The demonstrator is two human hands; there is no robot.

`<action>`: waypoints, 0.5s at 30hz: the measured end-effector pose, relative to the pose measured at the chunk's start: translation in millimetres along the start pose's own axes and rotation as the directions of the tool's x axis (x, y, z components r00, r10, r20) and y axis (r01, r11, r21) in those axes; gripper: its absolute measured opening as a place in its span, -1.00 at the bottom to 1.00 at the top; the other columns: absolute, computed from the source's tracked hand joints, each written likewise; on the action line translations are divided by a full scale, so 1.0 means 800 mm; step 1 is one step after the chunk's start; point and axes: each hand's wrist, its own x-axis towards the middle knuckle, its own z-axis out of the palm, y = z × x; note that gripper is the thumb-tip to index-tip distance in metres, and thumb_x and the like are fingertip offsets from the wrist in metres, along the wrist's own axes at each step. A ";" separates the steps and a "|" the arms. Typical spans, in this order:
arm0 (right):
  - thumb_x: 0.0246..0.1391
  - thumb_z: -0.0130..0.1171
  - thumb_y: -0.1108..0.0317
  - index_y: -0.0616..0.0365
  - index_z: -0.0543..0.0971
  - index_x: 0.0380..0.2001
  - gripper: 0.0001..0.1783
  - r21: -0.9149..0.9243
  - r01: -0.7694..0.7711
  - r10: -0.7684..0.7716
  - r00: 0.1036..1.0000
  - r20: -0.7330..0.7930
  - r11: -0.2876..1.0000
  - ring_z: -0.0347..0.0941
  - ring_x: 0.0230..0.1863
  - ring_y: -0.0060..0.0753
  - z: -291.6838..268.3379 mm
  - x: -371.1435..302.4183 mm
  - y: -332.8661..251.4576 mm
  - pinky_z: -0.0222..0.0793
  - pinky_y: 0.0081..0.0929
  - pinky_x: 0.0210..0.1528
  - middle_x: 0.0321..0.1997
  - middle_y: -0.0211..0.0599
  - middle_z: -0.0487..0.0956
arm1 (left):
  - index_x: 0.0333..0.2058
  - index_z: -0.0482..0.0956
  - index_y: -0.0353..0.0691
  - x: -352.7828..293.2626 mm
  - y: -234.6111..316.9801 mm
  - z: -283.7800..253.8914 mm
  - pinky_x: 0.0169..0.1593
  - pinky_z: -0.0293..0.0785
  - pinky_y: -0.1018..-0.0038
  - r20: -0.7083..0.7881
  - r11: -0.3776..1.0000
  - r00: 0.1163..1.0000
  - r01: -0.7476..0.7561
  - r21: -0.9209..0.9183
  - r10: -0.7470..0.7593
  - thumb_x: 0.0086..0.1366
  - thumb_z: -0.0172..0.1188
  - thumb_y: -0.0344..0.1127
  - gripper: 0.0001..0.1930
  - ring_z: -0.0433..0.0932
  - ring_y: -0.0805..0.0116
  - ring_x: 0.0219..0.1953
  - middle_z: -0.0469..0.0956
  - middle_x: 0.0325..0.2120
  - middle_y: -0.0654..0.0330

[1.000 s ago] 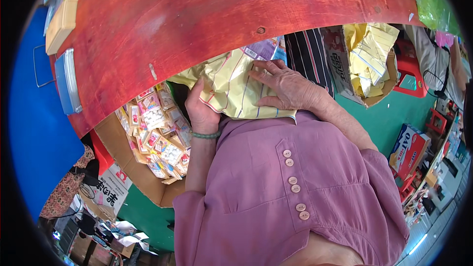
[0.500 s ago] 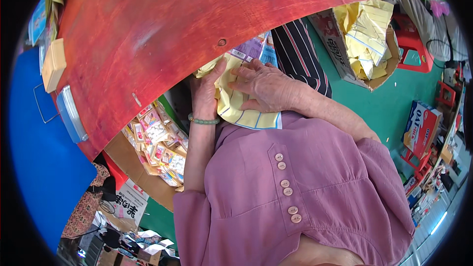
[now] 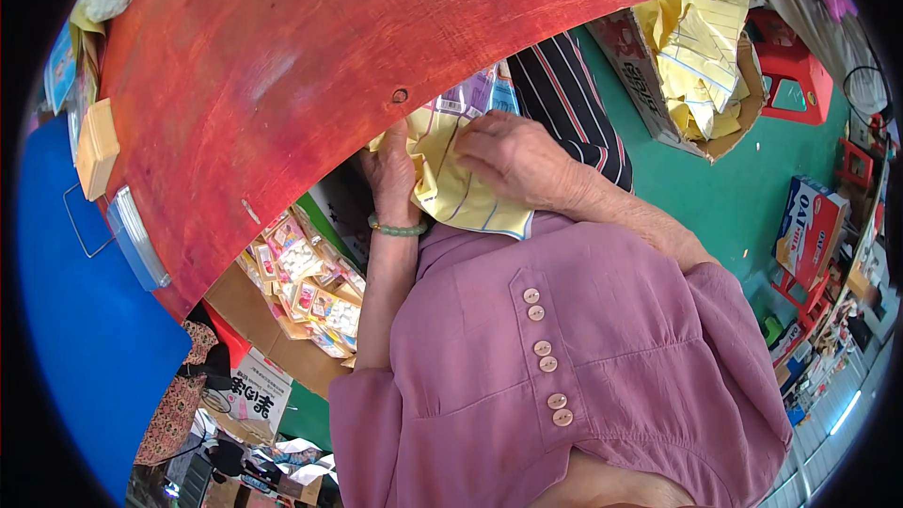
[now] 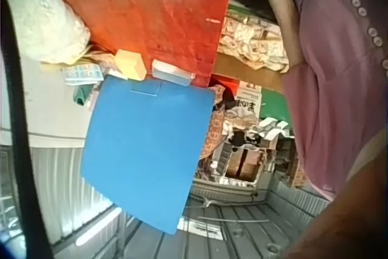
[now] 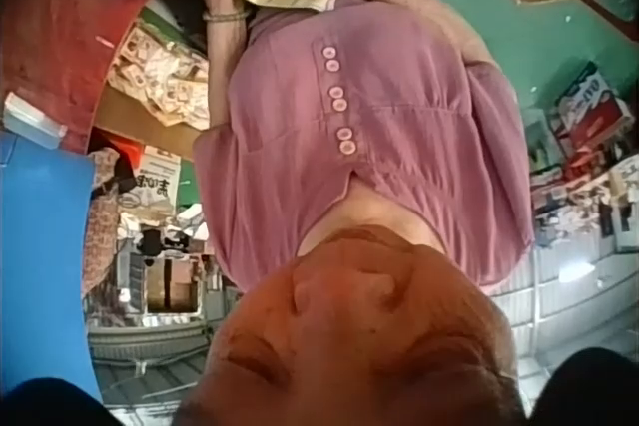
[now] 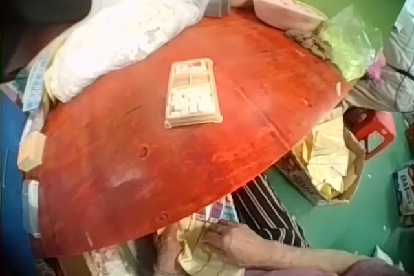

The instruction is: Packaging small bundles of paper items by wrapping them with labels and placing them into bags.

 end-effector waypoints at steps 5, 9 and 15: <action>0.00 0.21 0.51 0.27 0.61 -0.32 -0.86 0.101 0.012 -0.001 0.994 -0.112 0.995 0.57 -0.24 -0.17 -0.018 0.017 0.009 0.51 -0.39 -0.16 -0.30 -0.17 0.60 | -0.01 0.48 -0.28 -0.006 -0.003 -0.007 0.01 0.36 0.49 0.033 0.995 0.999 -0.003 0.102 -0.001 0.26 0.24 -0.31 -0.65 0.44 0.44 -0.08 0.49 -0.08 0.24; -0.02 0.23 0.46 0.21 0.64 -0.31 -0.84 0.483 -0.059 0.075 0.997 -0.013 0.873 0.56 -0.23 -0.13 -0.012 0.035 0.017 0.49 -0.41 -0.17 -0.31 -0.15 0.61 | 0.01 0.47 -0.26 -0.016 0.004 -0.004 0.02 0.36 0.48 0.091 0.999 0.995 0.027 0.024 -0.029 0.23 0.30 -0.26 -0.59 0.43 0.45 -0.05 0.48 -0.06 0.26; 0.00 0.22 0.43 0.14 0.65 -0.30 -0.84 0.039 0.062 -0.051 0.968 -0.245 0.997 0.56 -0.23 -0.12 -0.012 0.041 0.014 0.50 -0.37 -0.13 -0.29 -0.19 0.61 | 0.05 0.44 -0.26 -0.004 -0.007 -0.025 0.06 0.36 0.45 0.111 0.994 0.988 0.110 -0.018 -0.107 0.20 0.32 -0.30 -0.54 0.43 0.41 -0.01 0.47 -0.04 0.24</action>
